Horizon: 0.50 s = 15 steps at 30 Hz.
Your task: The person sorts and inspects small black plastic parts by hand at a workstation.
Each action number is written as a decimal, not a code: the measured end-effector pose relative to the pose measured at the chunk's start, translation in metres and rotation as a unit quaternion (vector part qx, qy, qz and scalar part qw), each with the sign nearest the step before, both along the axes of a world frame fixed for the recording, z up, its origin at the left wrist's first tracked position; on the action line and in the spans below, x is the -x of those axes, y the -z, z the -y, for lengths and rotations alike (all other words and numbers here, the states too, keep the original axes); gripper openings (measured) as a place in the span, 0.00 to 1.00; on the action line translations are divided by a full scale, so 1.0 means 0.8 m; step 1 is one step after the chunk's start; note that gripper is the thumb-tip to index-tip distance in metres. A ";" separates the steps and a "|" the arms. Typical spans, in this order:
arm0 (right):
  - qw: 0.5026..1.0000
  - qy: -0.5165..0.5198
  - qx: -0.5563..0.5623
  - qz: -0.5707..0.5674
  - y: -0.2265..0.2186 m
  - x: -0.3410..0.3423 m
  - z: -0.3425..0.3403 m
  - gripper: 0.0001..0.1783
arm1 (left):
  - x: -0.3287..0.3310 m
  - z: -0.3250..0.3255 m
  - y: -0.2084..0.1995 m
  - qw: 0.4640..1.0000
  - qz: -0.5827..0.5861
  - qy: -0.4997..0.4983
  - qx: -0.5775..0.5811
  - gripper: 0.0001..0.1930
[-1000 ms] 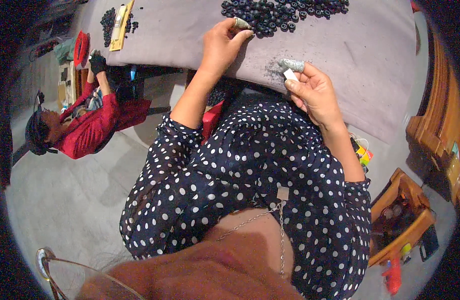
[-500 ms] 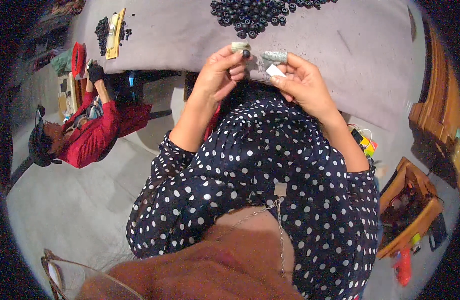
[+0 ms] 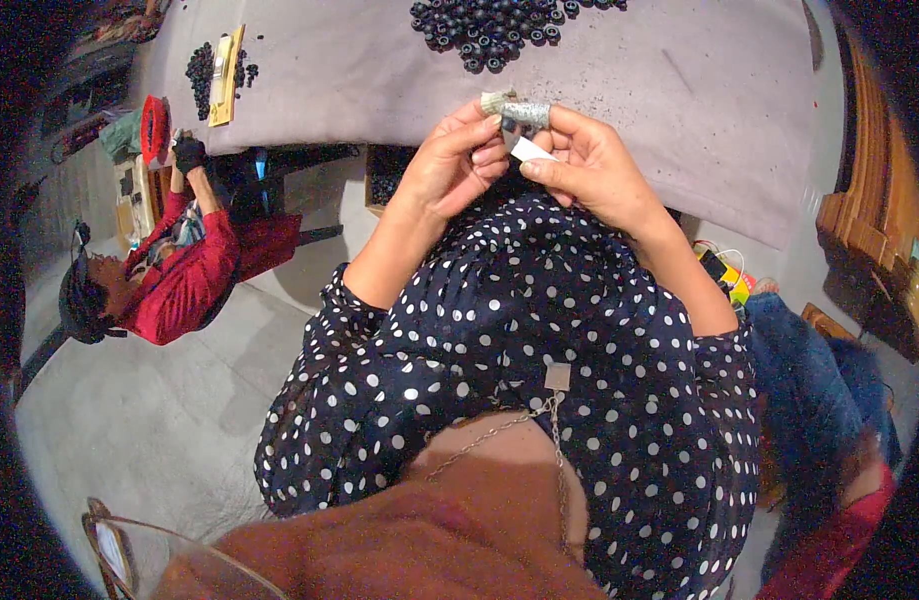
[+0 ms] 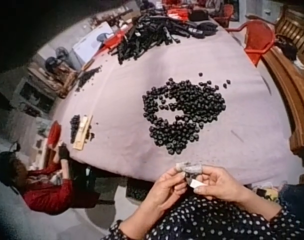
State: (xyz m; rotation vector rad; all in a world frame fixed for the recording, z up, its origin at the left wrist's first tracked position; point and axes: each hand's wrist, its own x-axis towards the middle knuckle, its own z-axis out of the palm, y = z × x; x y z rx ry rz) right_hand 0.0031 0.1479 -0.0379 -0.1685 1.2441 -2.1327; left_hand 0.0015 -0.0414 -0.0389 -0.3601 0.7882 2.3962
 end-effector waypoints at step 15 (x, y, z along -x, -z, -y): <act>1.000 0.000 0.003 0.012 -0.003 0.001 -0.003 0.20 | 0.000 0.000 0.003 1.000 0.003 0.011 -0.016 0.10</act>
